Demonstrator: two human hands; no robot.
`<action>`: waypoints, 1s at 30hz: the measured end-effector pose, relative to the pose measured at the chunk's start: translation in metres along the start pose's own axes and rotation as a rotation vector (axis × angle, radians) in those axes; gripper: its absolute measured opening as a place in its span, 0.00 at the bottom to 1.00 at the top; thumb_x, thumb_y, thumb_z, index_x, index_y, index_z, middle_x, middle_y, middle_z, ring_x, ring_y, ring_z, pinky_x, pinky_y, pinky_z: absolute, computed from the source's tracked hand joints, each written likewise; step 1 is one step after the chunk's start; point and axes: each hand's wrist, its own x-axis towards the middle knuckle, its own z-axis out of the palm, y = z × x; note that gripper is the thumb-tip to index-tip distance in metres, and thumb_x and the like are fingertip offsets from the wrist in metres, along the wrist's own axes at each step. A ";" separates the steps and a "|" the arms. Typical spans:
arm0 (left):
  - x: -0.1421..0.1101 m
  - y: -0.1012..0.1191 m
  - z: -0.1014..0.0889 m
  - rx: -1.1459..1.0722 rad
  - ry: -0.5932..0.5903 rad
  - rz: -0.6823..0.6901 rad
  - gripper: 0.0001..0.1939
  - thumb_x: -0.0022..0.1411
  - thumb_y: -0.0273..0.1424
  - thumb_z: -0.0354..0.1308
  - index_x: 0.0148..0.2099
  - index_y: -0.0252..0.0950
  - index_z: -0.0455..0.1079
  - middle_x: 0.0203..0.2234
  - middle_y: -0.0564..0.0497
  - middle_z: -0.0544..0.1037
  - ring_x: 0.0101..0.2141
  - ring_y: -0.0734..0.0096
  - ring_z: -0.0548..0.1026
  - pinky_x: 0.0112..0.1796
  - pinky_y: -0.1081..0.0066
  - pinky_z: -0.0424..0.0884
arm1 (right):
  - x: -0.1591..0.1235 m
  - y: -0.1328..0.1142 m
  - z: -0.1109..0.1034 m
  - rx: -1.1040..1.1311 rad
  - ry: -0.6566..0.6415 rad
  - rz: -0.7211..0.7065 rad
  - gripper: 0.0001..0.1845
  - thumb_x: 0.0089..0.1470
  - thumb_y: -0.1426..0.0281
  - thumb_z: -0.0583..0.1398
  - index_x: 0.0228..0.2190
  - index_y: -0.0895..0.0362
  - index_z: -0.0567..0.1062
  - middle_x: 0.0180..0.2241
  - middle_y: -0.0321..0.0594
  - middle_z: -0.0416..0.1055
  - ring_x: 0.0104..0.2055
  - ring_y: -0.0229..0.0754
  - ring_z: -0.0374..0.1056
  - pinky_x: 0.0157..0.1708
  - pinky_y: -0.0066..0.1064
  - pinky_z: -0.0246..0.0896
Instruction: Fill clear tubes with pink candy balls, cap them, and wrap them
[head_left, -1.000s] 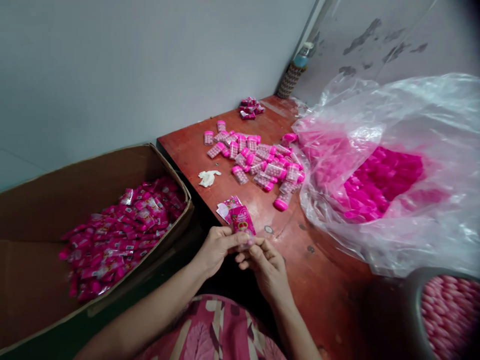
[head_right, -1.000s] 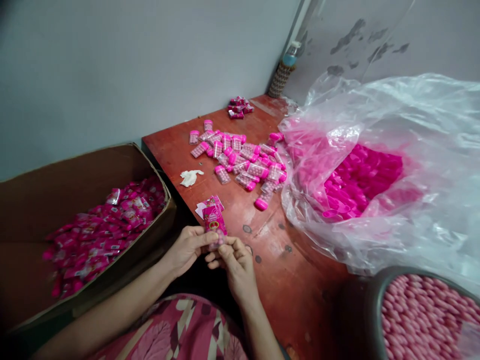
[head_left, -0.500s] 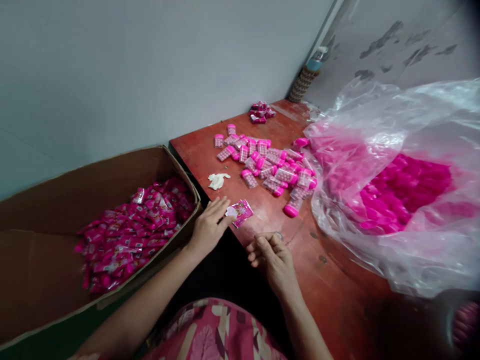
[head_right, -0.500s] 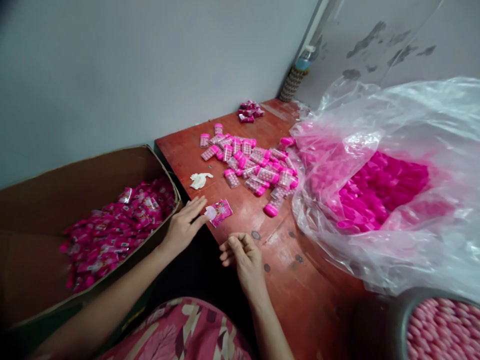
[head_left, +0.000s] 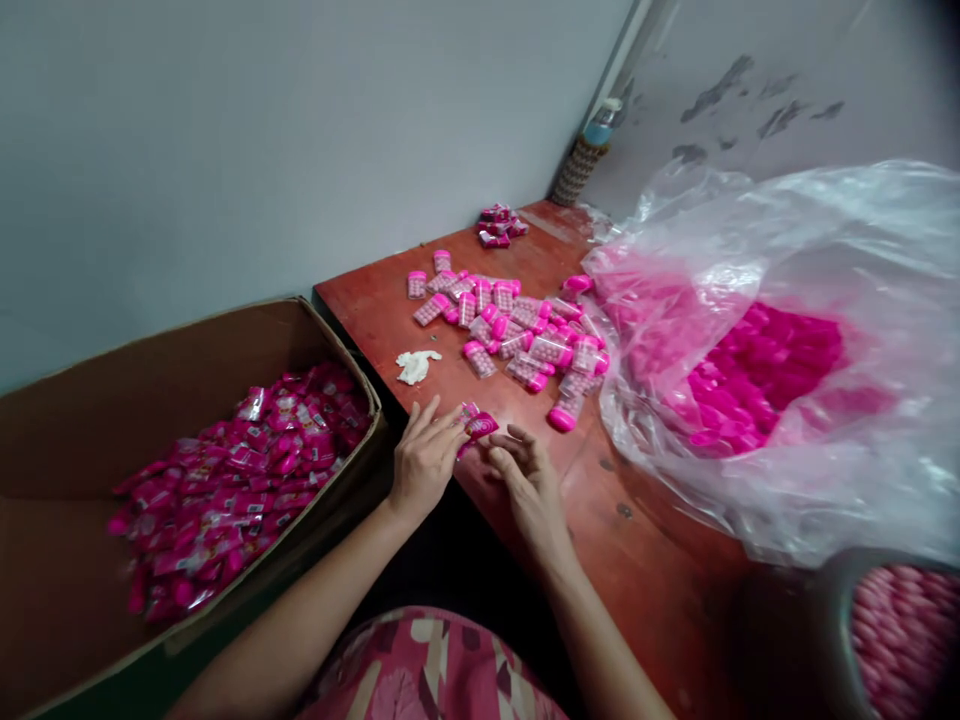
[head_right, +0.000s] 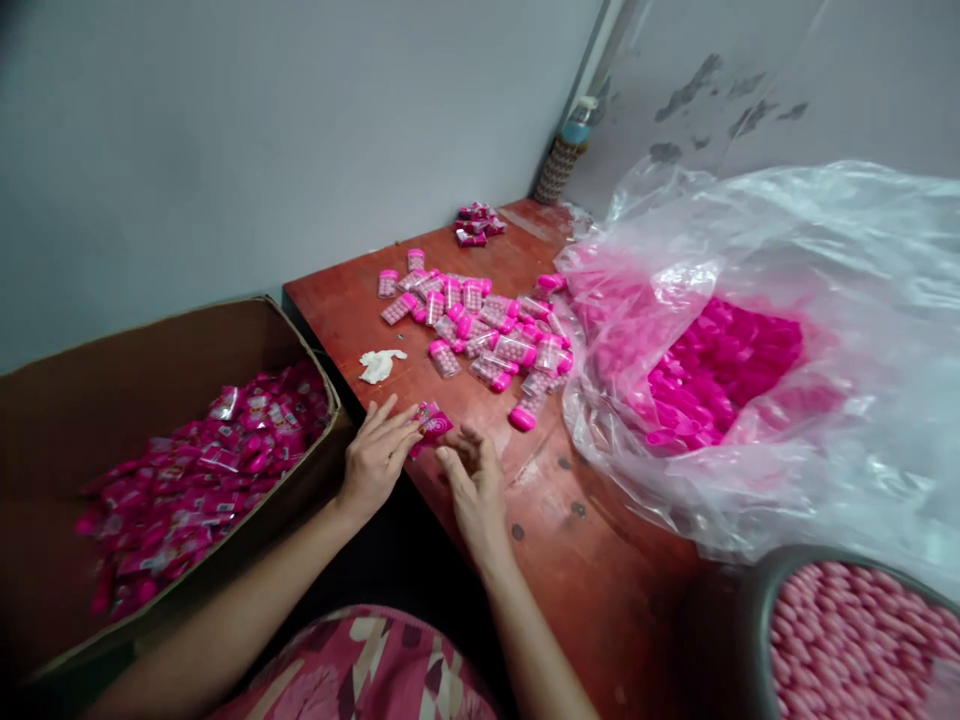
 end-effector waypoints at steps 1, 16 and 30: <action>-0.002 0.007 -0.001 -0.051 -0.009 -0.013 0.12 0.57 0.28 0.54 0.42 0.44 0.74 0.46 0.50 0.74 0.56 0.60 0.60 0.57 0.54 0.45 | 0.004 -0.001 0.003 0.051 -0.009 0.002 0.19 0.48 0.65 0.61 0.43 0.53 0.64 0.35 0.36 0.71 0.34 0.37 0.68 0.31 0.28 0.64; 0.000 0.030 -0.015 -0.642 -0.350 -0.796 0.11 0.46 0.35 0.64 0.23 0.30 0.75 0.19 0.48 0.76 0.22 0.73 0.73 0.27 0.75 0.71 | 0.049 -0.046 -0.063 -1.220 -0.147 -0.527 0.16 0.55 0.76 0.50 0.43 0.56 0.70 0.47 0.48 0.68 0.49 0.49 0.62 0.46 0.42 0.58; 0.000 0.035 0.006 -1.268 0.208 -1.208 0.05 0.50 0.27 0.63 0.30 0.32 0.69 0.21 0.51 0.76 0.24 0.73 0.75 0.30 0.71 0.74 | 0.023 -0.026 -0.073 -0.952 0.012 -0.464 0.17 0.55 0.65 0.53 0.46 0.55 0.68 0.40 0.46 0.73 0.42 0.50 0.69 0.39 0.42 0.64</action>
